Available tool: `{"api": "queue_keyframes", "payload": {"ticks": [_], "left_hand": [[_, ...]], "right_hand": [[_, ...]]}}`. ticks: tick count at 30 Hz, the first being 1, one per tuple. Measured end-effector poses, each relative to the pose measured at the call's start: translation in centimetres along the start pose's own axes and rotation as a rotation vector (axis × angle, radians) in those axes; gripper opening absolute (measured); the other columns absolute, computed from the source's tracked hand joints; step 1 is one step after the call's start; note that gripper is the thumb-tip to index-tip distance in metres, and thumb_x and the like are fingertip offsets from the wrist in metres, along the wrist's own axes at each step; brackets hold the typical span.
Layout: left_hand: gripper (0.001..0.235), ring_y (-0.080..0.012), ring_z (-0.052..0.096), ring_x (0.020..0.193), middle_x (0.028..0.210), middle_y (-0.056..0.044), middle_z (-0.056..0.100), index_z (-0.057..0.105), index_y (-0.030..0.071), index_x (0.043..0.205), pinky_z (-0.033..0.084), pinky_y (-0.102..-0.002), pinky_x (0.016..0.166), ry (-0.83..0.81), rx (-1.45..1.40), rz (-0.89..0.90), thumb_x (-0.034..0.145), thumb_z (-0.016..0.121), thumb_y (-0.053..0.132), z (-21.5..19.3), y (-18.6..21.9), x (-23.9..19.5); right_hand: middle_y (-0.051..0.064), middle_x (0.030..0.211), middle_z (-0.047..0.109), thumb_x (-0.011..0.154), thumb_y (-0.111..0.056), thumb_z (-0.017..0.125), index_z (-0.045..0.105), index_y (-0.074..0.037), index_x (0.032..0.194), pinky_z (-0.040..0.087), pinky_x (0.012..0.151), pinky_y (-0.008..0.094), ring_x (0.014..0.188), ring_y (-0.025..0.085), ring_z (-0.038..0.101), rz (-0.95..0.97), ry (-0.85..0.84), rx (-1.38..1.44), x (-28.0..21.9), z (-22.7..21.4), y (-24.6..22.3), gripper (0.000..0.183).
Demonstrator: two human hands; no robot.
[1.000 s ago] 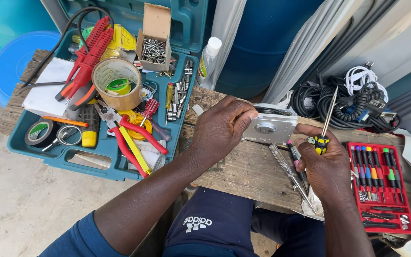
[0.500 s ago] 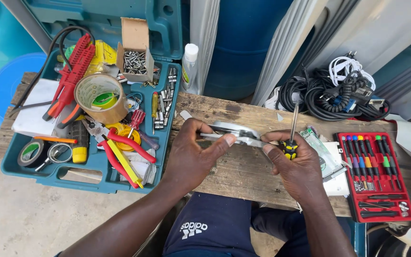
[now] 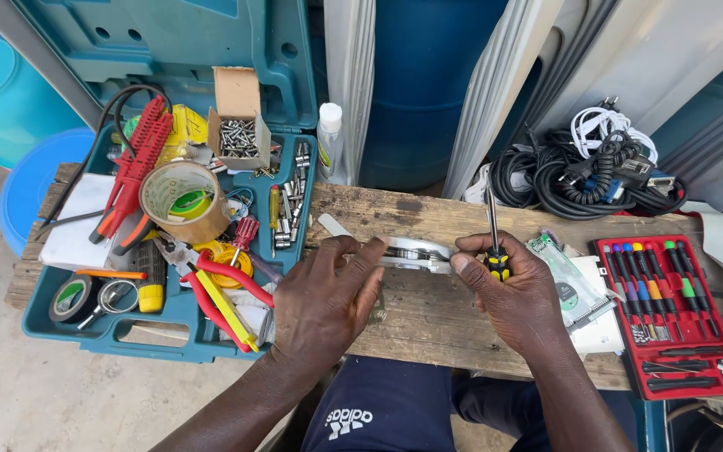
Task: Disassembling a hard drive and inspecting electronic components using screwdrivers
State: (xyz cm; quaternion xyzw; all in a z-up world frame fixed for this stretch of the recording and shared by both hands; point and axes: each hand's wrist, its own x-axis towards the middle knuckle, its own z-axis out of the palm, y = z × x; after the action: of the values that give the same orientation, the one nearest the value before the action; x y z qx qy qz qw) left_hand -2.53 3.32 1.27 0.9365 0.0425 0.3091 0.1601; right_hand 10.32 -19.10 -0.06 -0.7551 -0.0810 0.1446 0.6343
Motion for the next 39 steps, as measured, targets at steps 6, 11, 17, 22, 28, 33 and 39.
{"api": "queue_keyframes", "payload": {"ticks": [6,11,17,22,28,33,39], "left_hand": [[0.026,-0.0335,0.066,0.105,0.123,-0.012,0.066,0.074,0.012,0.126,0.051,-0.05,0.083,0.029,-0.136,0.193,0.101,0.081,0.017,0.6,-0.1,0.1],[0.019,-0.0323,0.068,0.103,0.112,-0.012,0.068,0.072,0.005,0.121,0.055,-0.047,0.091,0.029,-0.241,0.185,0.104,0.073,0.013,0.1,0.5,1.2],[0.02,-0.0319,0.066,0.1,0.108,-0.01,0.066,0.069,0.007,0.119,0.056,-0.047,0.086,-0.034,-0.3,0.146,0.101,0.074,0.014,0.6,0.3,1.3],[0.02,-0.0276,0.064,0.095,0.103,-0.008,0.062,0.072,0.005,0.113,0.055,-0.041,0.082,-0.049,-0.343,0.078,0.095,0.073,0.013,0.2,0.5,1.7],[0.013,-0.029,0.066,0.101,0.105,-0.008,0.066,0.073,0.007,0.107,0.057,-0.042,0.086,-0.085,-0.375,0.048,0.097,0.072,0.015,-0.1,-0.3,2.1],[0.012,-0.0241,0.068,0.098,0.104,-0.008,0.064,0.067,0.007,0.107,0.056,-0.037,0.085,-0.105,-0.402,-0.103,0.097,0.064,0.013,0.0,-1.5,1.6],[0.039,-0.0217,0.06,0.095,0.098,-0.005,0.056,0.061,0.011,0.1,0.049,-0.037,0.083,-0.064,-0.434,-0.295,0.095,0.071,0.049,0.5,0.0,1.6]], "right_hand": [[0.001,0.1,0.078,0.094,-0.017,0.079,0.08,-0.012,0.107,0.049,0.048,0.029,0.053,0.013,0.051,0.179,0.01,-0.158,0.1,0.6,-2.5,0.014],[0.002,0.07,0.061,0.097,-0.022,0.077,0.081,-0.014,0.109,0.044,0.05,0.028,0.047,0.013,0.052,0.134,-0.03,-0.205,-0.2,0.4,-2.9,0.015],[0.005,0.084,0.065,0.097,-0.016,0.072,0.077,-0.008,0.121,0.044,0.046,0.03,0.046,0.014,0.048,0.151,-0.099,-0.046,0.0,-0.4,-3.0,0.025],[0.016,0.108,0.079,0.1,-0.002,0.059,0.068,-0.002,0.134,0.042,0.045,0.028,0.045,0.015,0.042,0.204,-0.16,0.122,0.1,-1.2,-3.3,0.035],[0.007,0.118,0.078,0.1,-0.005,0.06,0.067,-0.009,0.133,0.041,0.048,0.03,0.048,0.016,0.05,0.258,-0.023,0.129,0.5,-1.4,-4.1,0.034],[-0.001,0.107,0.069,0.1,-0.034,0.066,0.064,-0.018,0.13,0.048,0.086,0.032,0.097,0.015,0.064,0.358,-0.065,-0.288,-0.8,-2.8,-4.3,0.035],[-0.022,0.168,0.056,0.099,-0.046,0.054,0.064,-0.03,0.123,0.04,0.064,0.04,0.062,0.021,0.051,0.304,-0.26,-0.519,-3.0,-3.8,-3.8,0.031]]}}
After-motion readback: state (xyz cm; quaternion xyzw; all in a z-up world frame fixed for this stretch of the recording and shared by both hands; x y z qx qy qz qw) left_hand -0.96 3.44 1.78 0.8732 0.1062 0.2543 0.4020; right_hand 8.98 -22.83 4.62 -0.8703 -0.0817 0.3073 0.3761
